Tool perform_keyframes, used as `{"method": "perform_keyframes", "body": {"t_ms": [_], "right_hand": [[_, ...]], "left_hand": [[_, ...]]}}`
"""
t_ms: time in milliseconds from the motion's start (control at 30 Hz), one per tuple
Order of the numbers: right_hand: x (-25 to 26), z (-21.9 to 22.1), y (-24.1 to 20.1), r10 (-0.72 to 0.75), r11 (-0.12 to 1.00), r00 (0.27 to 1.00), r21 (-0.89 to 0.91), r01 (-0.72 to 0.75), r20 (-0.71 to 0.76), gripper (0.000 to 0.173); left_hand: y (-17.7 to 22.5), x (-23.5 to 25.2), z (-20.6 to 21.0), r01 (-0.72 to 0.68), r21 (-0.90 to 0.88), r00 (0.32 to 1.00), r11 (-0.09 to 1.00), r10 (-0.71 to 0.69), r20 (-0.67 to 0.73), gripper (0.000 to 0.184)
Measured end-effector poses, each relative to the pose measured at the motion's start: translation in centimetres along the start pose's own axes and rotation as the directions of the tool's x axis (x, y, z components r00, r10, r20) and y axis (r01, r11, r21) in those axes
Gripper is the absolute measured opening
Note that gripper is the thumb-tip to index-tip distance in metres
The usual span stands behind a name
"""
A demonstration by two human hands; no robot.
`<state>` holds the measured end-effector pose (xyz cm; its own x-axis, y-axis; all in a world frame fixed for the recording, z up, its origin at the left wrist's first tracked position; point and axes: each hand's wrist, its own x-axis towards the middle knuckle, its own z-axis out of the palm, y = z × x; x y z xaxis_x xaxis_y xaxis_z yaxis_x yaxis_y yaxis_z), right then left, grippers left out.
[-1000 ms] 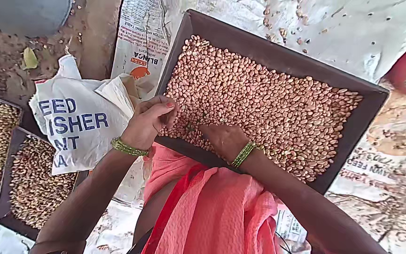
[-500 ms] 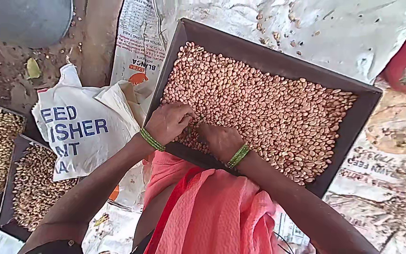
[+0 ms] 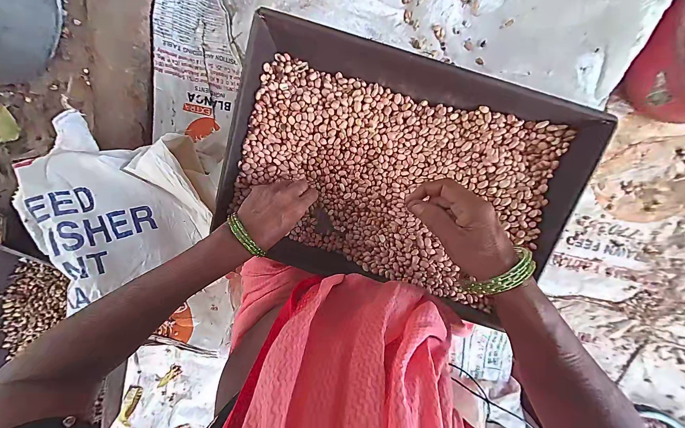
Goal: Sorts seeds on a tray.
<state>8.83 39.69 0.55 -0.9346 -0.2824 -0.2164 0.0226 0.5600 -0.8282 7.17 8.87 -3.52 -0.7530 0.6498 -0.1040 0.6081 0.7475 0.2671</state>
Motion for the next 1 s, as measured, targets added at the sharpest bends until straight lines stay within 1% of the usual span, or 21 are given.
{"method": "perform_keyframes", "body": {"t_ms": [67,100,133,167,200,233,267,300,333,367,400,433,500,533,600,667,733,833,900,1000], "right_hand": [[0.0,-0.4,0.2,0.005,1.0,1.0,0.002,-0.005,-0.018,0.018],[0.0,-0.6,0.2,0.01,1.0,1.0,-0.008,-0.011,-0.025,0.018],[0.1,-0.8,0.2,0.013,1.0,1.0,-0.021,-0.013,-0.026,0.018],[0.2,-0.9,0.1,0.015,0.999,1.0,-0.031,-0.016,-0.023,0.019],[0.3,-0.9,-0.1,0.015,0.999,1.0,-0.036,-0.016,-0.013,0.018],[0.5,-0.8,-0.5,-0.001,0.999,1.0,-0.035,0.001,0.002,0.019],[0.8,-0.5,-1.2,-0.028,0.999,0.999,-0.032,0.029,0.02,0.019],[1.1,-0.1,-2.3,-0.076,0.997,0.996,-0.015,0.076,0.045,0.019],[1.4,0.5,-3.6,-0.133,0.991,0.989,0.018,0.132,0.07,0.019],[1.6,1.1,-5.1,-0.185,0.982,0.978,0.055,0.181,0.097,0.019],[1.9,1.7,-6.5,-0.235,0.97,0.965,0.087,0.226,0.113,0.019],[2.2,2.2,-7.5,-0.272,0.96,0.954,0.097,0.261,0.122,0.021],[3.0,2.4,-8.1,-0.278,0.961,0.954,0.042,0.275,0.114,0.024],[3.4,2.5,-7.7,-0.266,0.964,0.959,0.002,0.267,0.099,0.024],[4.2,3.2,-6.4,-0.241,0.964,0.968,-0.096,0.248,0.076,0.023],[4.7,4.7,-5.5,-0.229,0.95,0.968,-0.194,0.245,0.099,0.024],[5.2,6.6,-4.9,-0.247,0.919,0.958,-0.279,0.279,0.144,0.024],[6.6,9.6,-4.1,-0.285,0.844,0.932,-0.403,0.355,0.224,0.023],[7.6,11.0,-3.9,-0.295,0.792,0.913,-0.462,0.399,0.281,0.025],[8.6,11.9,-4.0,-0.3,0.722,0.897,-0.537,0.436,0.326,0.021]], "left_hand": [[0.2,0.0,0.0,0.014,-0.029,1.0,0.999,-0.014,0.006,0.015],[0.4,0.2,-0.3,0.061,-0.093,0.997,0.994,-0.057,0.042,0.017],[0.4,0.4,-0.7,0.127,-0.188,0.99,0.974,-0.113,0.082,0.019],[0.3,0.5,-1.2,0.195,-0.322,0.98,0.927,-0.168,0.111,0.019],[0.2,0.5,-1.6,0.24,-0.486,0.971,0.841,-0.21,0.116,0.019],[0.3,0.4,-1.9,0.294,-0.663,0.953,0.688,-0.266,0.147,0.021],[0.8,0.4,-2.1,0.332,-0.827,0.928,0.453,-0.315,0.201,0.024],[1.3,0.3,-2.3,0.345,-0.92,0.904,0.187,-0.331,0.271,0.029],[1.9,0.2,-2.5,0.343,-0.939,0.887,-0.023,-0.322,0.331,0.037],[2.4,-0.1,-2.7,0.331,-0.931,0.885,-0.156,-0.291,0.364,0.045],[2.7,-0.5,-2.8,0.303,-0.919,0.891,-0.251,-0.266,0.367,0.052],[3.1,-0.9,-2.8,0.271,-0.908,0.893,-0.319,-0.27,0.361,0.057],[3.2,-2.2,-3.1,0.194,-0.875,0.873,-0.444,-0.328,0.36,0.057],[2.9,-3.1,-3.3,0.135,-0.86,0.857,-0.493,-0.377,0.351,0.054],[1.9,-4.8,-4.0,-0.025,-0.84,0.804,-0.542,-0.511,0.305,0.052],[0.6,-6.3,-4.7,-0.188,-0.825,0.729,-0.534,-0.639,0.247,0.054],[-0.4,-7.2,-5.1,-0.307,-0.805,0.691,-0.508,-0.7,0.179,0.054],[-0.8,-7.3,-5.4,-0.379,-0.774,0.675,-0.507,-0.724,0.143,0.055],[-0.6,-7.0,-5.5,-0.391,-0.769,0.679,-0.506,-0.722,0.13,0.053],[-0.4,-6.7,-5.6,-0.38,-0.779,0.689,-0.499,-0.715,0.122,0.051]]}}
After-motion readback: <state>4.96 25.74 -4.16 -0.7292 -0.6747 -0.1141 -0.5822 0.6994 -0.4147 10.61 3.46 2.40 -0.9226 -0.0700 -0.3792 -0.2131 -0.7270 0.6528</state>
